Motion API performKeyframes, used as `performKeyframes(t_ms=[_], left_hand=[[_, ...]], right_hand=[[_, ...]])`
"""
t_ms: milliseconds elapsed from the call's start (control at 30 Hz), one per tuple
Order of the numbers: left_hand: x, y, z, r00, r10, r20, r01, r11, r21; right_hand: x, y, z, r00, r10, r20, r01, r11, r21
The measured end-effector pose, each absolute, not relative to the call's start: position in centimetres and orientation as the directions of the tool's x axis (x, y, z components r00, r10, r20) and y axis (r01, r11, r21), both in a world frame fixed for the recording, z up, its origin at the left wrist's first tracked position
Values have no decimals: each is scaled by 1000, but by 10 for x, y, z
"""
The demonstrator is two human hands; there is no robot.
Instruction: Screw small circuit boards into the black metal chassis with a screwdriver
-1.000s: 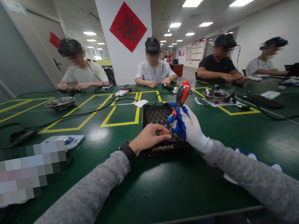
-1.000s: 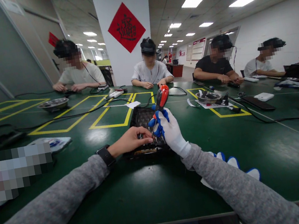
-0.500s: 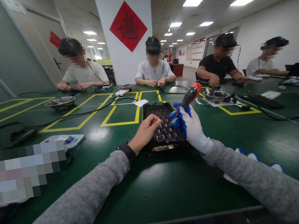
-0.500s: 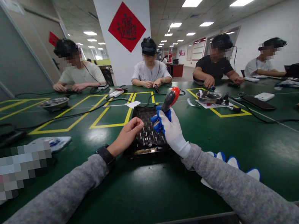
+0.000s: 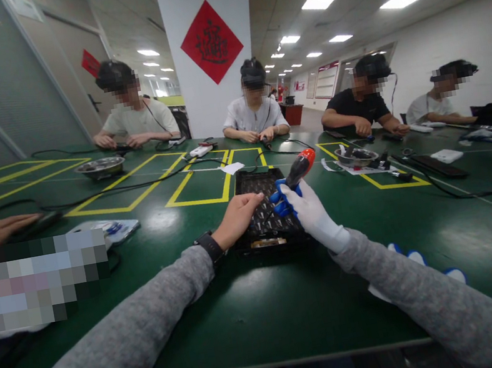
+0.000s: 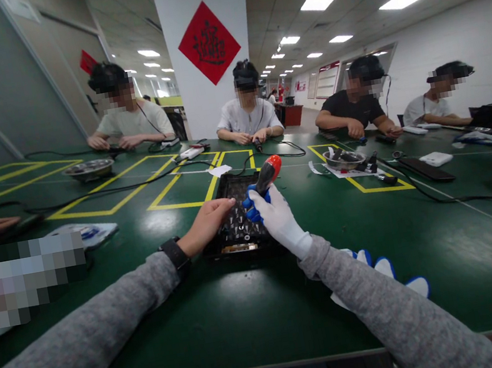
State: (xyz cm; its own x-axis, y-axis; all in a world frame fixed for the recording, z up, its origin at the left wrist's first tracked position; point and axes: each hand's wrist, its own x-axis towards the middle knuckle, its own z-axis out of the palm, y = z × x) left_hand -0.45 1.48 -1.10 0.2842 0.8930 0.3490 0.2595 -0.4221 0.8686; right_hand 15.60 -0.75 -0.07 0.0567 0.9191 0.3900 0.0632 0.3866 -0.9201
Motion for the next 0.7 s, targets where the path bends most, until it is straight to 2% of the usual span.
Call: performKeyframes(t_ms=[367, 567, 700], left_hand=[[-6, 15, -11, 296, 877, 378, 319, -464, 827], [-4, 17, -14, 282, 810, 515, 495, -583, 644], [-5, 22, -23, 361, 831, 424, 596, -555, 580]], right_hand=[[157, -8, -1, 62, 912, 405, 88, 399, -913], [164, 3, -7, 251, 896, 368, -140, 409, -902], [170, 9, -9, 339, 894, 292, -264, 388, -883]])
